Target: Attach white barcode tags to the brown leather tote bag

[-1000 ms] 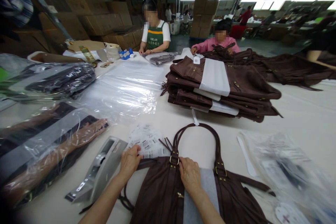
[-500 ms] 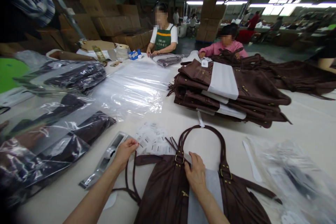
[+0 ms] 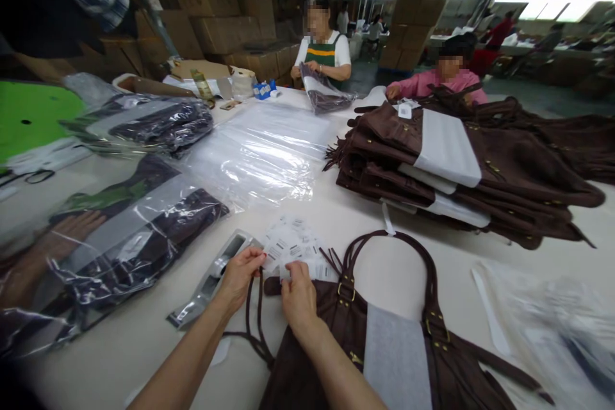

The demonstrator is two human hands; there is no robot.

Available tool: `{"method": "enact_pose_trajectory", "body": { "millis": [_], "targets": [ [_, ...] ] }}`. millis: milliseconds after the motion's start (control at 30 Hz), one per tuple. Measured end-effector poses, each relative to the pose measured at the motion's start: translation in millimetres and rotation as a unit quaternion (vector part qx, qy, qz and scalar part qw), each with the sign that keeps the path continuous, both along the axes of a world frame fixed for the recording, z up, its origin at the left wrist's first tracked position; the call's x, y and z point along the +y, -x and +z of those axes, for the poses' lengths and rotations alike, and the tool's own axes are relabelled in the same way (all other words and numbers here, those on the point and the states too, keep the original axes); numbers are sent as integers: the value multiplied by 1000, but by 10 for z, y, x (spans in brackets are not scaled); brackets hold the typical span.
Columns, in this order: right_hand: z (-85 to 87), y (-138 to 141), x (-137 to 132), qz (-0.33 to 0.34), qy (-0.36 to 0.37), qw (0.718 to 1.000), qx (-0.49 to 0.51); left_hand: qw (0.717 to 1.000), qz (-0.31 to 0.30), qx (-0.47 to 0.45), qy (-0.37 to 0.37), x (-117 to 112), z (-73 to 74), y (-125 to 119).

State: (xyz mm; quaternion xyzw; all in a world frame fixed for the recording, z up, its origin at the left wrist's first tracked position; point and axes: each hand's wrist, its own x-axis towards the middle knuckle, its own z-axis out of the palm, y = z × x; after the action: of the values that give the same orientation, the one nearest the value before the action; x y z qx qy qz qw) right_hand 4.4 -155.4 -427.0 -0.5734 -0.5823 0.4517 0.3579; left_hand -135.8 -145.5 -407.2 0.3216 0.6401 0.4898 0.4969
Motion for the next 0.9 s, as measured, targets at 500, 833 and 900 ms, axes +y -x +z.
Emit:
{"method": "enact_pose_trajectory", "body": {
  "millis": [500,833,900],
  "targets": [
    [21,227,148,-10,310,863,398,998,-43,45,-5,-240,-217,-3],
    [-107,196,303,-59,256,864,430,938,-88,333,-30,-379,-660,-87],
    [-104,176,362,-73,247,867,427,929,-90,359,-21,-393,-673,-105]
  ]
}}
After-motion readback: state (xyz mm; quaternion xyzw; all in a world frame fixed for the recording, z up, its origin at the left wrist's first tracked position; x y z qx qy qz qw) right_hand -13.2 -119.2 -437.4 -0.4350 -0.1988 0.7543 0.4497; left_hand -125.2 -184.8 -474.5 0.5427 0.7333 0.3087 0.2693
